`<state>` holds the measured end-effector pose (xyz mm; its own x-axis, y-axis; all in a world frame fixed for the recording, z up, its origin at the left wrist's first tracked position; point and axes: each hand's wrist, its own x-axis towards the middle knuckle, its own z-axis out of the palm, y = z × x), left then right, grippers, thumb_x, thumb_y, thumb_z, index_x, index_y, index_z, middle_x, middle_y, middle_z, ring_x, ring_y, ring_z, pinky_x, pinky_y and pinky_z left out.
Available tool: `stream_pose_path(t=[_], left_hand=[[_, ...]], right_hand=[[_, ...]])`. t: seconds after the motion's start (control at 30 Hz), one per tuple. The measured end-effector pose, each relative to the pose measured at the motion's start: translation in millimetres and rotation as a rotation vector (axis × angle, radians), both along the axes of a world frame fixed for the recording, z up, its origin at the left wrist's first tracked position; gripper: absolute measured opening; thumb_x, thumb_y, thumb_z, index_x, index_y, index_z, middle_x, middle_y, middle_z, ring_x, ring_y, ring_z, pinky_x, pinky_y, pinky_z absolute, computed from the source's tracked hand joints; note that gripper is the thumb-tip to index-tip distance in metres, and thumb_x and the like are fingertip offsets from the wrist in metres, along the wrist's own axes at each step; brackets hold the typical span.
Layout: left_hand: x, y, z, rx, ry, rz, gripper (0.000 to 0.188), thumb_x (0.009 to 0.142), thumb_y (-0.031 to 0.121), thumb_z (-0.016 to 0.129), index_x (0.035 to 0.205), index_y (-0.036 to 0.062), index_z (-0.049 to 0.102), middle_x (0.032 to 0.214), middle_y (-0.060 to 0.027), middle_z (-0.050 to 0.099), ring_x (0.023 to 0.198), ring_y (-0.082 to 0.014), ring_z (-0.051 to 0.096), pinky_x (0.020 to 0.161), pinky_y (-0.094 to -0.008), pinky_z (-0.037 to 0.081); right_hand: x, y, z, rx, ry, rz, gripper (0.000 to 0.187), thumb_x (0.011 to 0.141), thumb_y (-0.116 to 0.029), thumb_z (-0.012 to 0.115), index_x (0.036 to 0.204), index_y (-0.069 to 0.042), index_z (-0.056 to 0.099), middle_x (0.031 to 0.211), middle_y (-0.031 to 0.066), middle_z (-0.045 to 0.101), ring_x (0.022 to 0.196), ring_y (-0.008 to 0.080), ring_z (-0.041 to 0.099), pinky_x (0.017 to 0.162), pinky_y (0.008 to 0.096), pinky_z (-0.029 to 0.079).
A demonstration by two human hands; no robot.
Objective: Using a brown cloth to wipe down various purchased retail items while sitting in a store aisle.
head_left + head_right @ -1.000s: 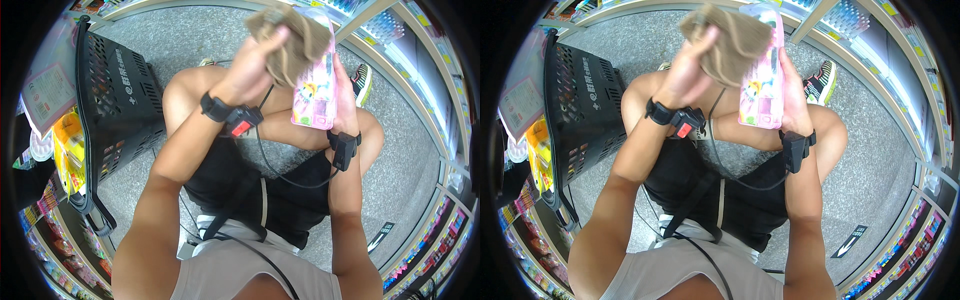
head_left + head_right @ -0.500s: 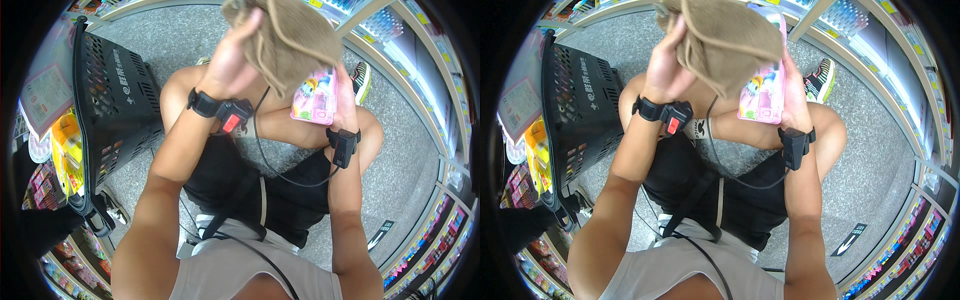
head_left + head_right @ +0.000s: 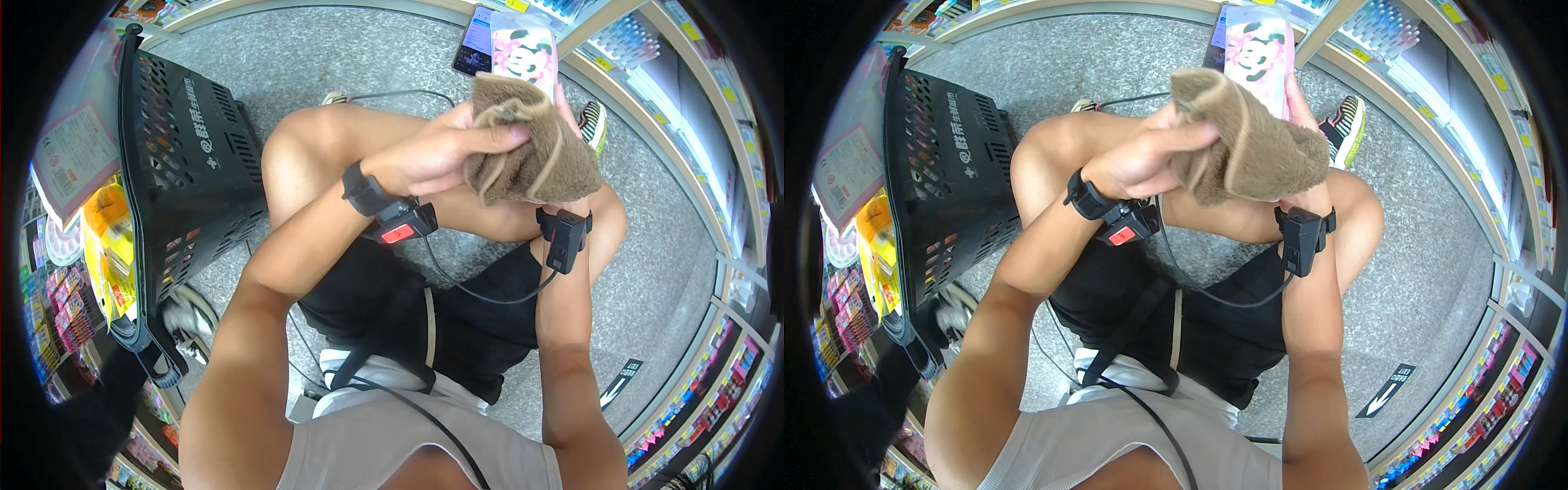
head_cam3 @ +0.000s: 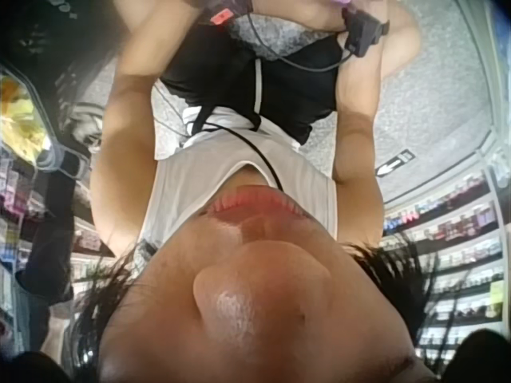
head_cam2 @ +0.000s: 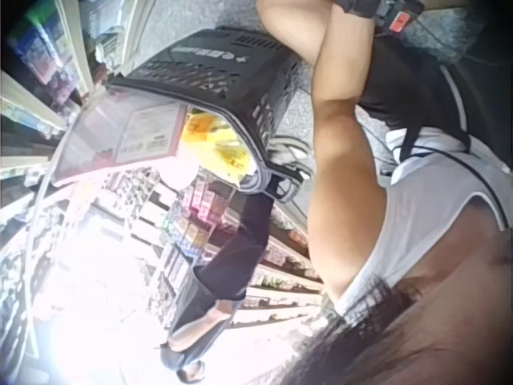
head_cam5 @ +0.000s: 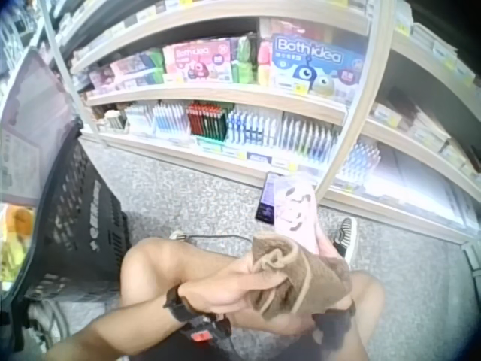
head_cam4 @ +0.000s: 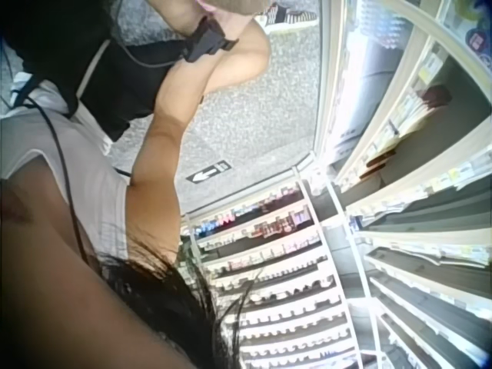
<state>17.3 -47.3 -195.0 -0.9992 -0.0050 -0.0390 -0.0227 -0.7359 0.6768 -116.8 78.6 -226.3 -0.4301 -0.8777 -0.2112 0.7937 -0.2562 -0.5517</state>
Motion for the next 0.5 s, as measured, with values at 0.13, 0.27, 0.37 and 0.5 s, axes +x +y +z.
stream_pose_path(t=[0.13, 0.27, 0.37, 0.5], left_hand=[[8, -29, 9, 0.060, 0.076, 0.199, 0.049, 0.096, 0.028, 0.053, 0.138, 0.0091, 0.037, 0.136, -0.0102, 0.048, 0.126, -0.0250, 0.047, 0.107, -0.0431, 0.040], [4, -55, 16, 0.319, 0.153, 0.408, 0.045, 0.101, 0.026, 0.043, 0.143, 0.0142, 0.033, 0.136, -0.0095, 0.049, 0.125, -0.0241, 0.048, 0.107, -0.0417, 0.039], [-3, -40, 15, 0.133, 0.082, 0.594, 0.045, 0.102, 0.031, 0.040, 0.143, 0.0134, 0.034, 0.138, -0.0101, 0.047, 0.125, -0.0253, 0.048, 0.107, -0.0422, 0.040], [-4, -14, 1, 0.022, 0.046, 0.252, 0.052, 0.096, 0.036, 0.053, 0.139, 0.0129, 0.036, 0.138, -0.0081, 0.045, 0.128, -0.0220, 0.044, 0.108, -0.0436, 0.038]], right_hand=[[8, -3, 8, -0.023, -0.185, -0.054, 0.051, 0.099, -0.042, 0.042, 0.133, -0.003, 0.046, 0.118, 0.0149, 0.062, 0.096, 0.0238, 0.067, 0.081, 0.0362, 0.058], [-2, -3, -3, -0.148, -0.123, 0.231, 0.048, 0.100, -0.040, 0.040, 0.132, -0.005, 0.047, 0.114, 0.0133, 0.063, 0.095, 0.0248, 0.066, 0.083, 0.0386, 0.056], [6, -9, 4, -0.047, -0.099, 0.232, 0.052, 0.099, -0.043, 0.041, 0.135, -0.004, 0.043, 0.115, 0.0170, 0.063, 0.098, 0.0302, 0.066, 0.085, 0.0428, 0.055], [15, -8, 8, 0.106, -0.067, -0.018, 0.049, 0.100, -0.041, 0.040, 0.134, -0.005, 0.044, 0.122, 0.0138, 0.059, 0.103, 0.0234, 0.064, 0.086, 0.0388, 0.056]])
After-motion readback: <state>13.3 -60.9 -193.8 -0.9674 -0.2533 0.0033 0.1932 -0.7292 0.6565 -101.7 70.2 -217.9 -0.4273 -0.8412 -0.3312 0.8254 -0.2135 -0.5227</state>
